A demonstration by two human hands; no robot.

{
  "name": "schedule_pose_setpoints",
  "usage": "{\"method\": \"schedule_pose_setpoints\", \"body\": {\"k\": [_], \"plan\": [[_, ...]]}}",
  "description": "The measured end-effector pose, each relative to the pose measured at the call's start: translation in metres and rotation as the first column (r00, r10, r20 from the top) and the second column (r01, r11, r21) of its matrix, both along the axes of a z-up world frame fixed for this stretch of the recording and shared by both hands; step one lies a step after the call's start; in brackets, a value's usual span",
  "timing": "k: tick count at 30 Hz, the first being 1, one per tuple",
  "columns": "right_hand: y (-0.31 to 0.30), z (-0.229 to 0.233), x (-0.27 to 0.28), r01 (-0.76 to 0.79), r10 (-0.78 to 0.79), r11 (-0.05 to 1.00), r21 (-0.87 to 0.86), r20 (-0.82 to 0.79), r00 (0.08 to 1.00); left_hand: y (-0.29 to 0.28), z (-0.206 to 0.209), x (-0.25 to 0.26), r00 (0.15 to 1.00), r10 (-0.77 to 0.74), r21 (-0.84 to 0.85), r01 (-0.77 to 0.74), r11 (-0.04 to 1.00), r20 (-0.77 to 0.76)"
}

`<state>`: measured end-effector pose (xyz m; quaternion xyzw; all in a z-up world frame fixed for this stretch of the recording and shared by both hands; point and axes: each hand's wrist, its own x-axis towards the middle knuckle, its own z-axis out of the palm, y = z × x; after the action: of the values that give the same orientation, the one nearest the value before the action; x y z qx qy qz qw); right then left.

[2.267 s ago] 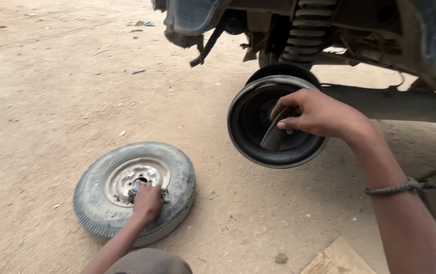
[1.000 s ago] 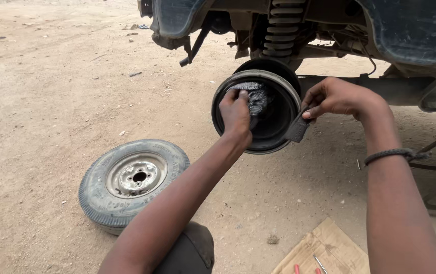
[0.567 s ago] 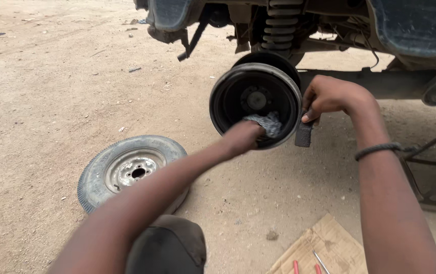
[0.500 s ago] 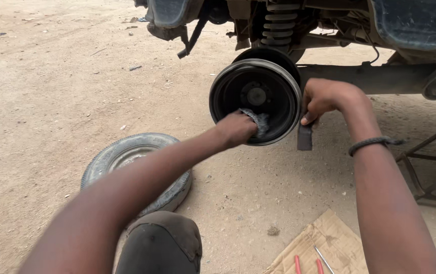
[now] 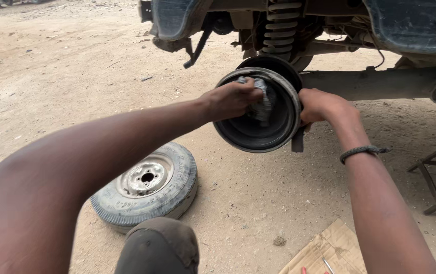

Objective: The person cleans a brake drum on a vehicle using a cloth.

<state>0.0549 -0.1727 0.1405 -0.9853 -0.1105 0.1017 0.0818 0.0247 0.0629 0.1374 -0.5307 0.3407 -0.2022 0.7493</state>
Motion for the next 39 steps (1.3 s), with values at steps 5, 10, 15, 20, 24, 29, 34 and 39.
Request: {"method": "schedule_pose_setpoints", "body": {"k": [5,10,15,20,24,29,34,39], "plan": [[-0.005,-0.003,0.012,-0.030,0.030,0.999,0.030,0.017,0.999,0.021,-0.057,0.018,0.989,0.141,-0.200,-0.130,0.971,0.039],[-0.014,0.011,0.016,-0.078,0.077,0.993,0.090,0.016,0.997,-0.001,-0.114,0.007,0.987,0.155,-0.623,-0.147,0.768,-0.043],[-0.031,0.007,0.024,-0.112,0.111,0.986,0.123,0.019,0.994,-0.073,-0.108,-0.012,0.844,0.079,-0.847,-0.532,-0.010,-0.531],[-0.037,-0.010,0.034,-0.158,0.168,0.946,0.283,-0.011,0.986,-0.087,-0.078,0.009,0.737,-0.249,-0.518,-0.636,-0.572,-0.629],[-0.041,-0.012,0.038,-0.113,0.138,0.926,0.360,-0.045,0.989,-0.075,-0.085,0.014,0.913,-0.365,-0.294,-0.405,-0.866,-0.185],[-0.031,-0.006,0.037,-0.128,0.144,0.950,0.285,-0.036,0.989,-0.037,-0.095,0.014,0.949,-0.194,-0.961,0.266,0.070,0.248],[-0.025,0.000,0.030,-0.056,0.068,0.972,0.228,-0.043,0.997,-0.006,-0.092,0.025,0.996,0.074,-0.951,-0.074,0.299,-0.054],[-0.022,-0.002,0.043,-0.140,0.149,0.973,0.186,-0.036,0.988,-0.013,-0.092,0.010,0.949,0.312,-0.979,-0.028,0.204,0.038]]}}
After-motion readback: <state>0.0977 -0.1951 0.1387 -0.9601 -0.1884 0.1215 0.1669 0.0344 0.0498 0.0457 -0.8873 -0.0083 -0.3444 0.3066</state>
